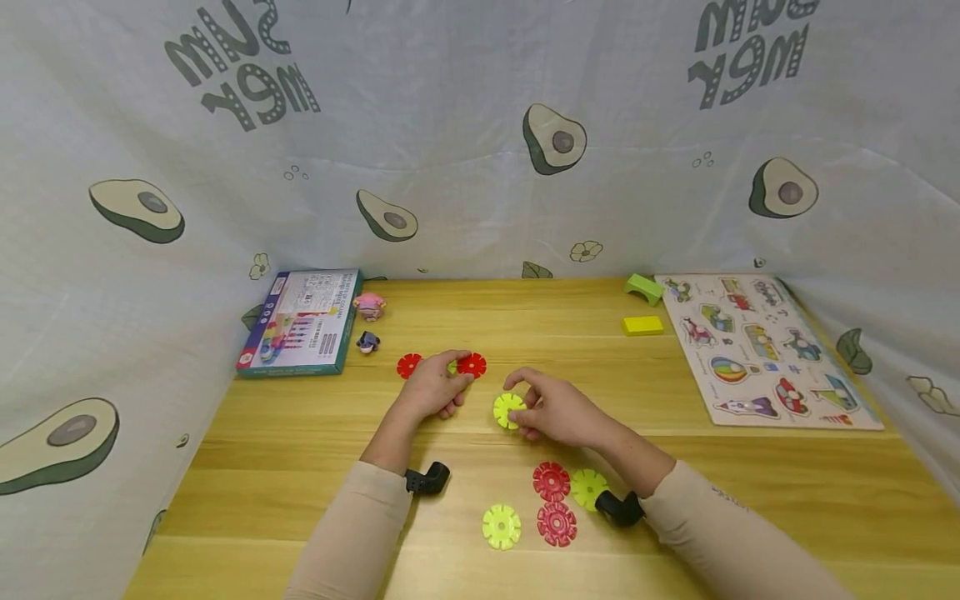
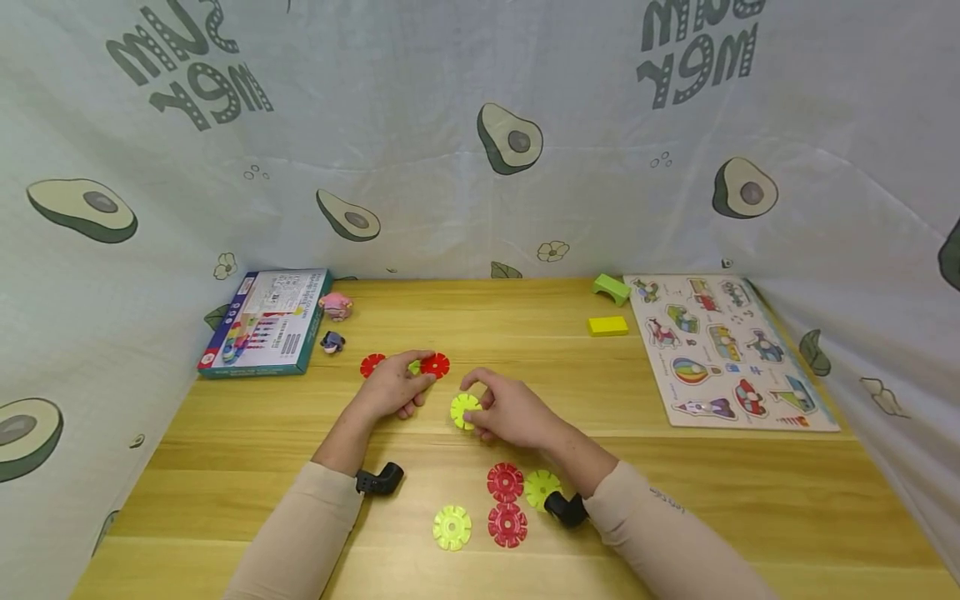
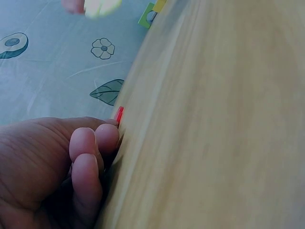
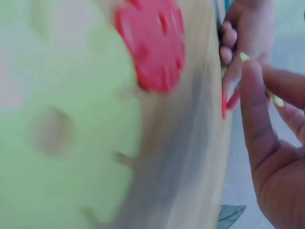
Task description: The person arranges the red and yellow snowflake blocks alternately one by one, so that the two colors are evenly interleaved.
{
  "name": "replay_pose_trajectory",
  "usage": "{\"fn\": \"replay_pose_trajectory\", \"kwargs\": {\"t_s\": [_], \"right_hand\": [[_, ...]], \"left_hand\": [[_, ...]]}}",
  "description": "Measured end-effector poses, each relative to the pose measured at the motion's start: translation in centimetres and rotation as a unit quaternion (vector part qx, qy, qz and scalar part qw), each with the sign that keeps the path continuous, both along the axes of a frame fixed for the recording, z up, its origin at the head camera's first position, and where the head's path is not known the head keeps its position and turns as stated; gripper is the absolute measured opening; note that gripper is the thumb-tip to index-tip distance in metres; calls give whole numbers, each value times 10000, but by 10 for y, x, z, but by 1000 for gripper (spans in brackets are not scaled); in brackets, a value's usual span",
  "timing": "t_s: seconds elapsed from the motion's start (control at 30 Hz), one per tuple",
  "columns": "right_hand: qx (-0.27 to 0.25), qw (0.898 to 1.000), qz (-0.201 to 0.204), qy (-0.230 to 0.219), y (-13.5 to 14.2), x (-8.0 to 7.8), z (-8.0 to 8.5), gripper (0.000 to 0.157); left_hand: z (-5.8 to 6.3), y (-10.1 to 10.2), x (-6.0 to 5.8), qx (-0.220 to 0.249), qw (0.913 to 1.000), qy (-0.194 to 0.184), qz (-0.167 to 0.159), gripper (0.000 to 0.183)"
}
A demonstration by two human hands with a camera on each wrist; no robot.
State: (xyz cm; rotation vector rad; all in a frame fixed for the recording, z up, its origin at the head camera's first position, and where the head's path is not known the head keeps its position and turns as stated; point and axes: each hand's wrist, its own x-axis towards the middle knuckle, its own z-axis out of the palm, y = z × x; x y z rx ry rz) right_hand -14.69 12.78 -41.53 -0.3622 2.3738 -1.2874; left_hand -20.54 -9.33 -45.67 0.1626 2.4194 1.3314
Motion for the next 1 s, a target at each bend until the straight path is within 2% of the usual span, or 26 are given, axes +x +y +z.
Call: {"fn": "replay_pose_trajectory", "kwargs": {"t_s": [0.1,0.2,0.33,0.47,0.73,1.0], "right_hand": [[25,9991,-394,160,-4,-20,-1,30],[107,9977,-623,256,-6,-38,-4,28],[217,9964,-811,136,-9,-59,-10,30],[365,9955,-878,-4,-13,-72,-15,30],[1369,9879,-585,442,-17,-78,-15,29],[1581,9849,-462,531,-17,-79,-20,33]], "left_hand": [[0,0,0,-15,10000,-22,53,46],[1,0,0,-26,9999,-60,88,46],[0,-1,-1,-25,9999,-92,99,47],[-1,-1,-2,32,9999,-109,113,47],[-2,0,-1,124,9997,-137,148,47],[-3,-1,-1,89,9997,-130,176,47]]}}
